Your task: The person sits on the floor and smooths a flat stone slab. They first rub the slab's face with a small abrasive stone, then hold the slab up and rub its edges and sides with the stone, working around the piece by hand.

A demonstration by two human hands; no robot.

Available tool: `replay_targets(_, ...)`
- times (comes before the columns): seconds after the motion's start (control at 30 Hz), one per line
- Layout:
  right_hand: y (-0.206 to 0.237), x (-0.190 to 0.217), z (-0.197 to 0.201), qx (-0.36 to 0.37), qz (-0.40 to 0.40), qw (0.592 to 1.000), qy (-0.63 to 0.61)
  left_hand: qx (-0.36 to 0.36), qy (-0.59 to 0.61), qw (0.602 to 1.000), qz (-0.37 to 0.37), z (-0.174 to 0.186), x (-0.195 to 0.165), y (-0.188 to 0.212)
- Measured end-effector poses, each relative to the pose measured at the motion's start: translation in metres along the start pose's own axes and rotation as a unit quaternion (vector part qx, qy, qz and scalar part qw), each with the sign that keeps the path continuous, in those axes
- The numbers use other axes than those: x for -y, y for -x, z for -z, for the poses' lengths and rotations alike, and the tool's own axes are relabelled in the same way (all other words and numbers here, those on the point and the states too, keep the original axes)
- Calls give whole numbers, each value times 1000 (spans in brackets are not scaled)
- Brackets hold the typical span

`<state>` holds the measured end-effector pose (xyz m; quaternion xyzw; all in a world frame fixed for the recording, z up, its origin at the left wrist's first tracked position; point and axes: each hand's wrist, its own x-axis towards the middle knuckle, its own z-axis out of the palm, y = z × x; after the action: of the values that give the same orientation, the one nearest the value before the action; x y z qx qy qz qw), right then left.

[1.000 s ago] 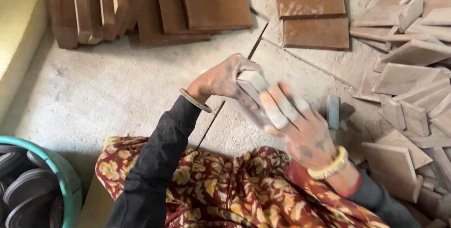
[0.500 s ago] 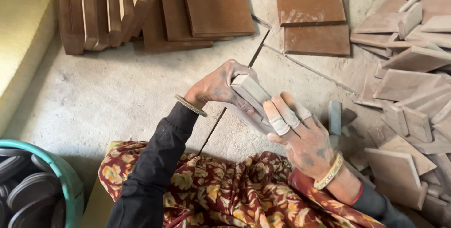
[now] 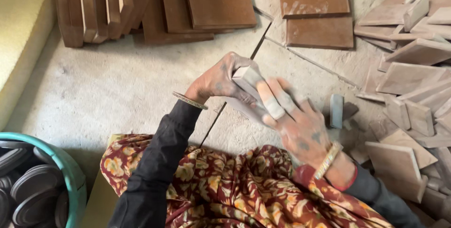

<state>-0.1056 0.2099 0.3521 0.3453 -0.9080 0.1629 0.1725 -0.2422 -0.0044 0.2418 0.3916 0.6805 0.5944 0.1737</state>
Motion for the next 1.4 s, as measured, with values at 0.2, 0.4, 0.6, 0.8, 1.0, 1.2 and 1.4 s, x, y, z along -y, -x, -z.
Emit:
replay_targets(0.2, -7, -10, -9, -1, 22, 1000, 2, -105, -178, 968, -145, -21, 16, -6)
replay_targets(0.4, 11, -4, -2, 8, -25, 1000, -5, -18, 79, 996, -23, 12, 17, 17)
replay_targets(0.6, -4, -19, -23, -18, 55, 998, 22, -179, -95, 978, 51, -20, 17, 12)
replay_targets(0.8, 37, -25, -23, -44, 17, 997, 54, -54, 48, 997, 4, 4, 13, 28)
replay_targets(1.0, 33, -37, -16, -8, -7, 995, 96, -155, 34, 986, 51, 12, -2, 37)
replay_targets(1.2, 16, -20, -44, -59, 36, 997, 24, -113, -84, 990, 14, -12, -8, 25)
replay_targets(1.4, 44, -33, -14, -63, -17, 997, 51, -138, -12, 990, 25, 11, -21, 54)
